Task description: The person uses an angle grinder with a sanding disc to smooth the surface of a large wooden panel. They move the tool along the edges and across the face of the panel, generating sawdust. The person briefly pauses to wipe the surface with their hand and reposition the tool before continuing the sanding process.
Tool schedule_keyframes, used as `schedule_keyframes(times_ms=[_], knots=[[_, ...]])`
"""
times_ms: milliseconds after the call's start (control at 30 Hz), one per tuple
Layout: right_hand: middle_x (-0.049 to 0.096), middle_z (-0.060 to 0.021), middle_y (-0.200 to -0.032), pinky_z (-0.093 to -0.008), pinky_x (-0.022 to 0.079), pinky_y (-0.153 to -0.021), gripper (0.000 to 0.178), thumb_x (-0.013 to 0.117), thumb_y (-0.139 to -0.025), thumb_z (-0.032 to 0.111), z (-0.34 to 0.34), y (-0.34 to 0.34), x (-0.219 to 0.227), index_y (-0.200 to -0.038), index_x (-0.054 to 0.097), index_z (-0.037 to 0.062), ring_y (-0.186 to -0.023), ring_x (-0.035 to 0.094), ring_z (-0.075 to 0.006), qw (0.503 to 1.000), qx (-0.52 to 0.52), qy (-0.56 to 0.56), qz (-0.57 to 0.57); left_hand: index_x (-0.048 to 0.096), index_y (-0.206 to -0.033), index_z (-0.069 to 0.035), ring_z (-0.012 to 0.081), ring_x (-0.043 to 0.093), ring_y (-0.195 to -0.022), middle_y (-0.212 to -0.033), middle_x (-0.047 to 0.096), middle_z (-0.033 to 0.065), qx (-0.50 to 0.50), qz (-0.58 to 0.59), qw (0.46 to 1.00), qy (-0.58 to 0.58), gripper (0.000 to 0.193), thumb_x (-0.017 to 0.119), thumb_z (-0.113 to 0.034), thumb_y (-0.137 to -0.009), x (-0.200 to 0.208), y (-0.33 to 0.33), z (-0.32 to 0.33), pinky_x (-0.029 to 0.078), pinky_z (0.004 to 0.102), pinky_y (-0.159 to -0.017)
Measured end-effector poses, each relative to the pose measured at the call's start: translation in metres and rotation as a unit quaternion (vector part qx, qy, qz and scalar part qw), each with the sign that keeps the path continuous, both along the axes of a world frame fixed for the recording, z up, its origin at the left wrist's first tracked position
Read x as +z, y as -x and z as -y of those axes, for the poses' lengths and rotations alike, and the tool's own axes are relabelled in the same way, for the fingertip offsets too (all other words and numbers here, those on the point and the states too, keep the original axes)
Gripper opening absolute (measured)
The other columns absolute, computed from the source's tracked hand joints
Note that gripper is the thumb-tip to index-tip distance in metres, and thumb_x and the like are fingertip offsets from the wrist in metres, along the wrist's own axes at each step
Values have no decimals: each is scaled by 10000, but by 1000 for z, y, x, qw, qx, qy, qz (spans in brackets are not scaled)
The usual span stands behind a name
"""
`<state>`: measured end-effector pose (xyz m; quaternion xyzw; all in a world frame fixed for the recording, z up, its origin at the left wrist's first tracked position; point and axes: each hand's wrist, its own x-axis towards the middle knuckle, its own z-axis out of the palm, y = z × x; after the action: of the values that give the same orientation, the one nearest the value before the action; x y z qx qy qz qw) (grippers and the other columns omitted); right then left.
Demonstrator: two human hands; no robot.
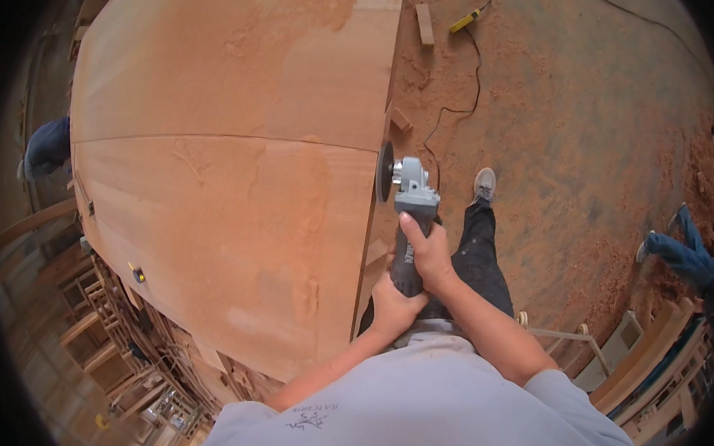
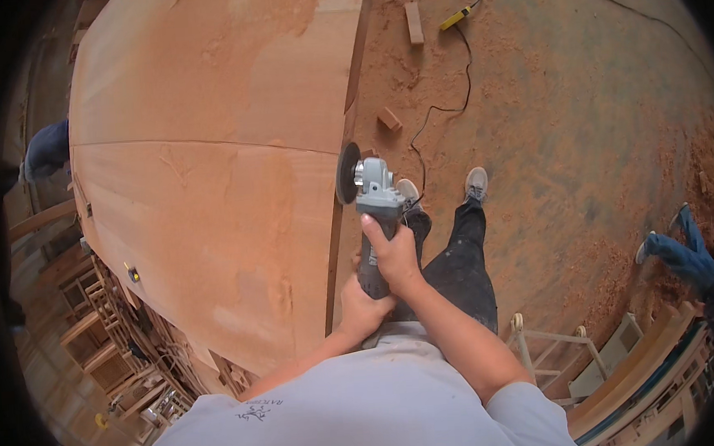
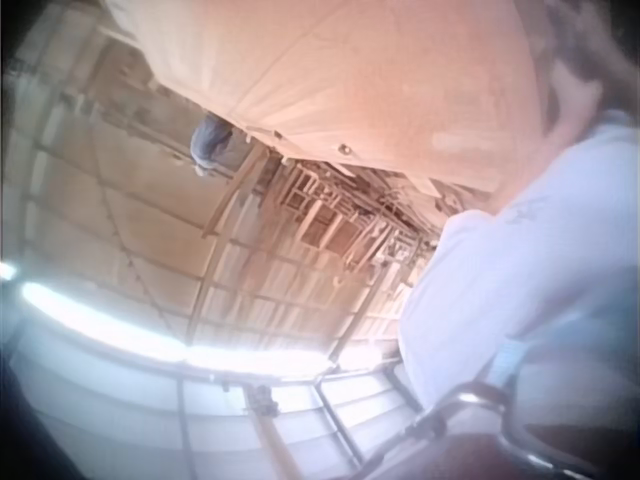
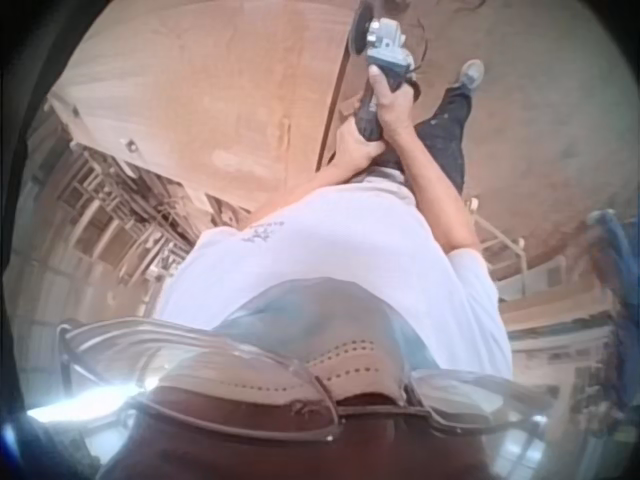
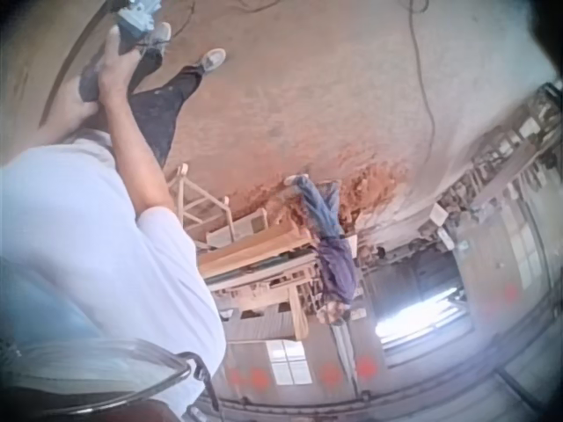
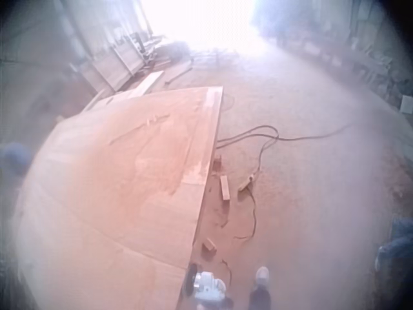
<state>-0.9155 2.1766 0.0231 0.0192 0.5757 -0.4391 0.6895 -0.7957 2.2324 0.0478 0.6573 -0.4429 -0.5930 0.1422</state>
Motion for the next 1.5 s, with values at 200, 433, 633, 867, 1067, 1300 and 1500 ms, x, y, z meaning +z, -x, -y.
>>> schedule_keyframes(times_ms=[200,433,633,867,1067,1300,1500], knots=[[667,-97,-739,-344,583,-556,467,738,-1000,468,1,2,-1,-987,614,18,-602,700,-201,1000,13,21,-17,642,-1101,11,150,687,-769,-886,708,35,20,-22,999,-25,402,861,-60,-771,-3,1,-1,555,328,-682],[669,-93,-742,-343,583,-557,472,736,-1000,465,7,5,-2,-1016,620,8,-599,697,-194,1000,7,17,-13,642,-1112,11,163,699,-784,-910,721,56,2,6,1000,-11,419,860,-82,-766,2,4,6,554,329,-694],[675,-91,-754,-333,581,-564,467,735,-1002,454,-1,3,-2,-1051,623,4,-601,697,-191,999,23,16,-31,646,-1138,2,161,702,-807,-918,725,63,-2,11,1000,-16,437,861,-109,-775,3,5,-2,564,344,-726],[672,-105,-745,-343,581,-554,459,748,-997,443,6,7,1,-1021,614,5,-596,700,-202,1000,13,18,-12,635,-1197,24,220,720,-916,-1003,741,120,26,-18,997,-69,510,865,-128,-768,-5,3,-1,562,362,-850],[670,-101,-743,-347,584,-549,470,747,-997,451,2,5,-1,-997,621,-1,-592,704,-206,999,19,13,-28,633,-1221,21,227,719,-911,-994,736,111,13,-10,997,-80,538,871,-139,-766,-7,0,-3,567,373,-876],[659,-98,-745,-357,592,-551,464,742,-998,464,-2,5,-3,-981,598,23,-599,708,-215,999,44,2,-22,632,-1068,-9,138,677,-694,-836,695,44,43,-38,996,-68,361,851,-60,-785,-6,3,-10,541,317,-613],[666,-106,-777,-367,596,-558,463,738,-1001,463,-11,8,-3,-1014,586,26,-610,702,-217,1000,9,-15,4,639,-1173,-1,155,689,-911,-1039,710,59,-6,-42,998,-54,496,892,-114,-762,13,7,6,566,327,-804]])
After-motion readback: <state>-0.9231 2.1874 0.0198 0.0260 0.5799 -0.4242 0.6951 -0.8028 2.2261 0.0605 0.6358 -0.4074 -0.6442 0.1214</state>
